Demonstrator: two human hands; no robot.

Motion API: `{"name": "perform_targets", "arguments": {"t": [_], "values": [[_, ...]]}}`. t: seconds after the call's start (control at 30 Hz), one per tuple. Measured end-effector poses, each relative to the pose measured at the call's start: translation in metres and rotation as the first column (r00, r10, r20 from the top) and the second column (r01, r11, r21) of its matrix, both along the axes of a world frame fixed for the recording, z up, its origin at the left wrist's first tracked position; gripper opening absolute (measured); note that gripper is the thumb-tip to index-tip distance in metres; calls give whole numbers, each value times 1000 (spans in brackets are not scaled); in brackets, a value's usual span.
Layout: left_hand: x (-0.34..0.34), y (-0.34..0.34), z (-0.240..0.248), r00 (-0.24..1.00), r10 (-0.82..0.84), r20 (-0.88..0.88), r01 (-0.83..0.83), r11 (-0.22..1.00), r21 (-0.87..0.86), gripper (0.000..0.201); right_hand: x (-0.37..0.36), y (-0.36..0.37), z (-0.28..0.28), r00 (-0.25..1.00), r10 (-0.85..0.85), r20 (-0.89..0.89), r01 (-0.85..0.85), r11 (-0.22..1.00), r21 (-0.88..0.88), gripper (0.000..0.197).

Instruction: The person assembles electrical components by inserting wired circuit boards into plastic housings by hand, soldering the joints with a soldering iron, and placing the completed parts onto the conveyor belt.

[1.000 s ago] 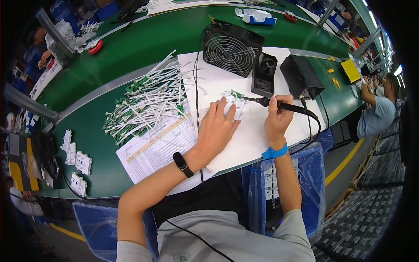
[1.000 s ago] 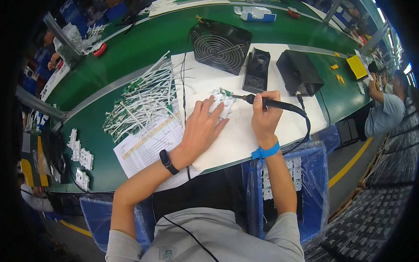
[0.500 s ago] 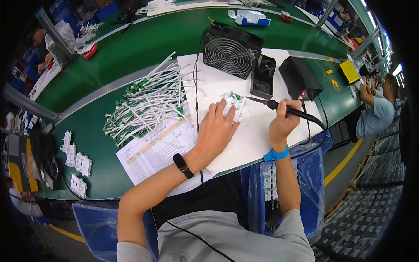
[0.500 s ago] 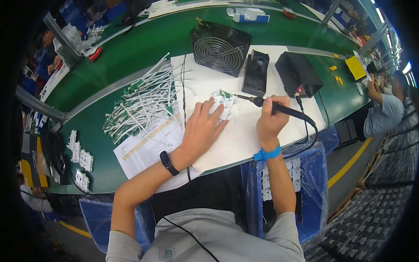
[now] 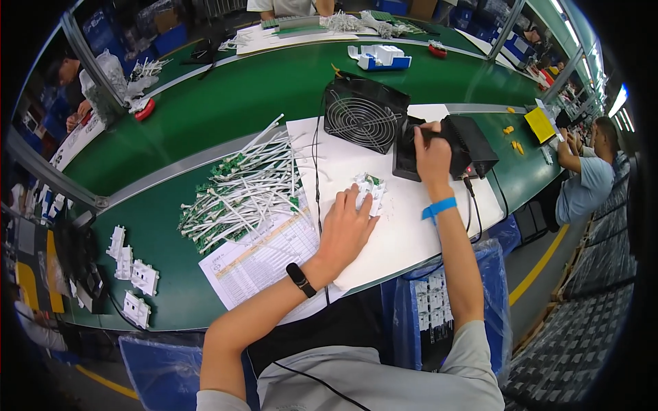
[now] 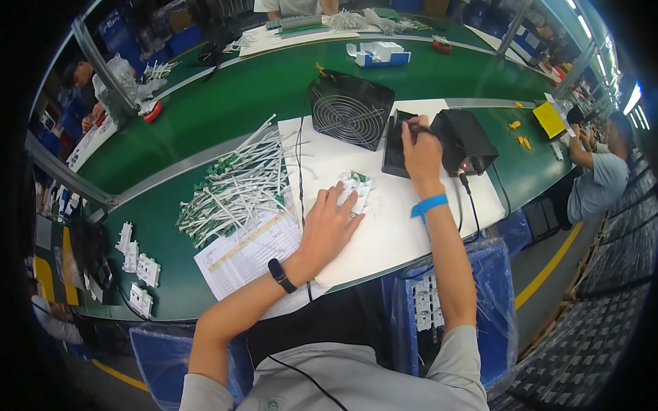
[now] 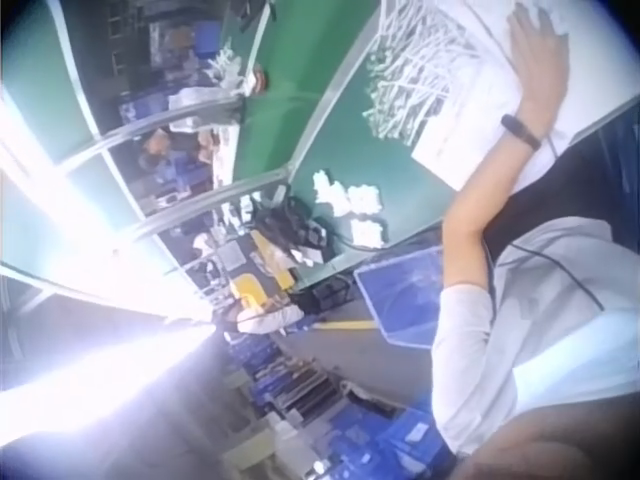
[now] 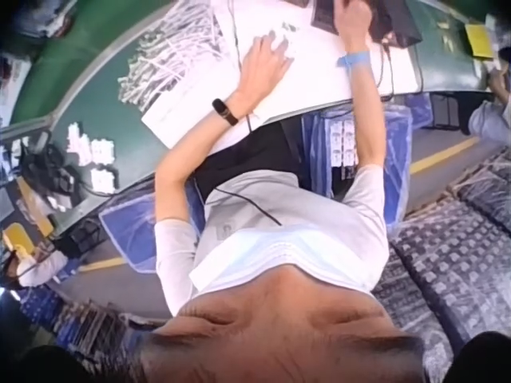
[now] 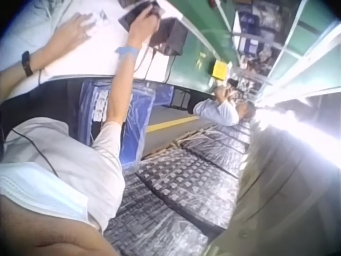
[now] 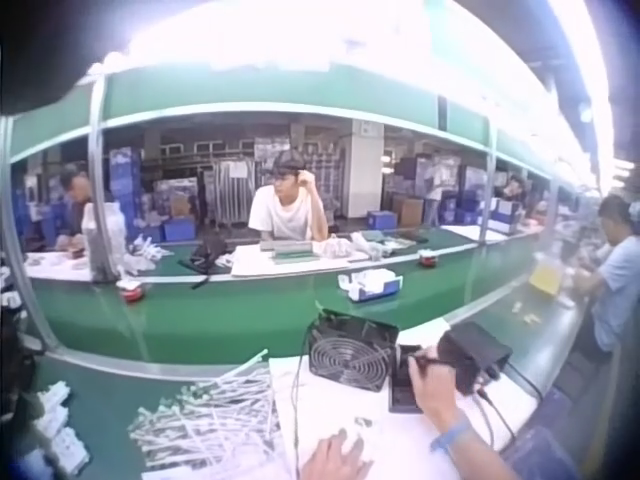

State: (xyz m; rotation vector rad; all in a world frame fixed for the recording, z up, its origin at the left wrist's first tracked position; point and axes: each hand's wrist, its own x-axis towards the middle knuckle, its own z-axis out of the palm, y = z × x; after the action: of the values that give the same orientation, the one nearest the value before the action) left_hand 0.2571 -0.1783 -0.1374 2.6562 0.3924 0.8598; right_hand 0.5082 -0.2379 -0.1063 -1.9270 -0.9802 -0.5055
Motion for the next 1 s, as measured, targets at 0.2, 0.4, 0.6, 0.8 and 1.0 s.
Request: {"name": "perform_targets", "arguments": {"t": [0.2, 0.4, 0.6, 0.8, 1.0], "values": [[-2, 3, -4, 999, -3, 42, 4, 999, -41, 42, -7, -2, -1, 1000, -17, -15, 17, 1000, 3, 18], [-5, 10, -1, 997, -30, 75, 42, 985, -165, 42, -20, -12, -4, 993, 7, -119, 7, 994, 112, 25], [-19, 7, 29, 989, -97, 110, 126, 948, -291, 41, -30, -8, 3, 988, -89, 129, 91, 996, -13, 16], [-77, 28, 102, 994, -100, 38, 106, 962, -250, 39, -35, 5, 17, 932, -202, 300, 263, 948, -180, 17], [-147, 121, 129, 988, 148, -51, -155, 968, -196, 38, -26, -2, 2, 985, -172, 13, 172, 979, -108, 21]]}}
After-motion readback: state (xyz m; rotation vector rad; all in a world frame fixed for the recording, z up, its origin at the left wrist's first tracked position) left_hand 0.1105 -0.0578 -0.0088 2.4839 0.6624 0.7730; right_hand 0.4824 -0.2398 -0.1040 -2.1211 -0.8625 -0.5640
